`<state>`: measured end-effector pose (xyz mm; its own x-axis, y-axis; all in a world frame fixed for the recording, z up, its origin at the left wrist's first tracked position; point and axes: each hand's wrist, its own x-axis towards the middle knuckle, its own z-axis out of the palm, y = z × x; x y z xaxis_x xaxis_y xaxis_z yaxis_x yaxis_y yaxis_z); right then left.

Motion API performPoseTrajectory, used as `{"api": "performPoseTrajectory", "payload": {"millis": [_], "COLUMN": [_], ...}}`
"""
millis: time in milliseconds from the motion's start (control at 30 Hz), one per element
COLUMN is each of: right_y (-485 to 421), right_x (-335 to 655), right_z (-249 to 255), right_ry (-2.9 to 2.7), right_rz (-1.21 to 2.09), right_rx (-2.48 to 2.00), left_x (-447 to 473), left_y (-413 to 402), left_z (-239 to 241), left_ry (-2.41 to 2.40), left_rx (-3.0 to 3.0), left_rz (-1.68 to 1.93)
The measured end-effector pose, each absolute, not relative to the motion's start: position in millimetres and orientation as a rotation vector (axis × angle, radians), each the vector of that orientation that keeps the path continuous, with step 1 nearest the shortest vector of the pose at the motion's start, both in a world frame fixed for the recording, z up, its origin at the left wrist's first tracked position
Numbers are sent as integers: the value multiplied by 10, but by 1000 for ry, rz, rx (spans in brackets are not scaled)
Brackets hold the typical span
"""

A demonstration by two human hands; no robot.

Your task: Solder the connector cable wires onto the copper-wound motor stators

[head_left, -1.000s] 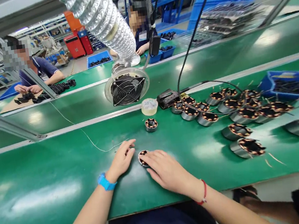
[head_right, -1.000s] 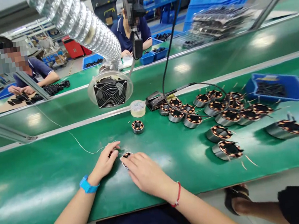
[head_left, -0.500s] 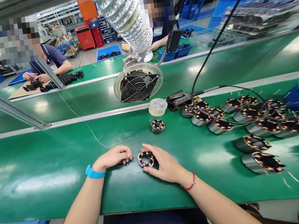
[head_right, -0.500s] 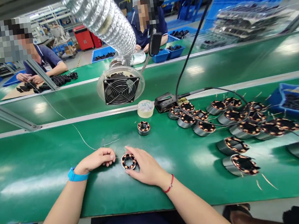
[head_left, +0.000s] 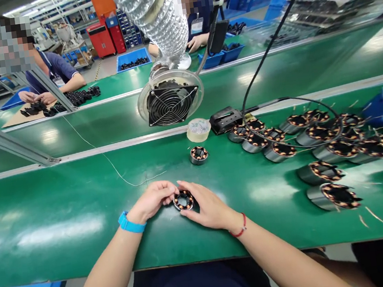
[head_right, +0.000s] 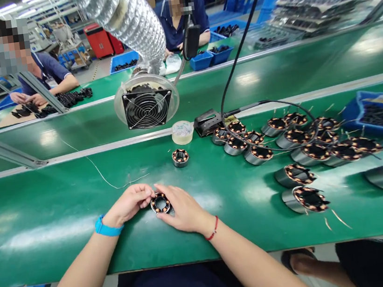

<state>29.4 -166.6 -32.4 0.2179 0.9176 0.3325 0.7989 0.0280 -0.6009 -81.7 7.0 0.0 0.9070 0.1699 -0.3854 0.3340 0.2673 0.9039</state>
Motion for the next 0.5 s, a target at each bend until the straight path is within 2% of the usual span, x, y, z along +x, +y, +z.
{"api": "performPoseTrajectory", "payload": {"millis": [133, 267, 500], "right_y": [-1668, -1664, -1672], "right_x": [304, 319, 322], "right_z": [-328, -334, -345], "right_ry": [-1522, -1482, -1486], "right_rz": [160, 136, 149], "right_rx": [-1833, -1834, -1854], "left_x": [-868, -947, -970], "left_y": [37, 47, 174], "left_z": [54, 136, 132], "left_ry": [474, 367, 331], "left_rx": [1447, 1650, 1633], "left_rz": [-106, -258, -254]}}
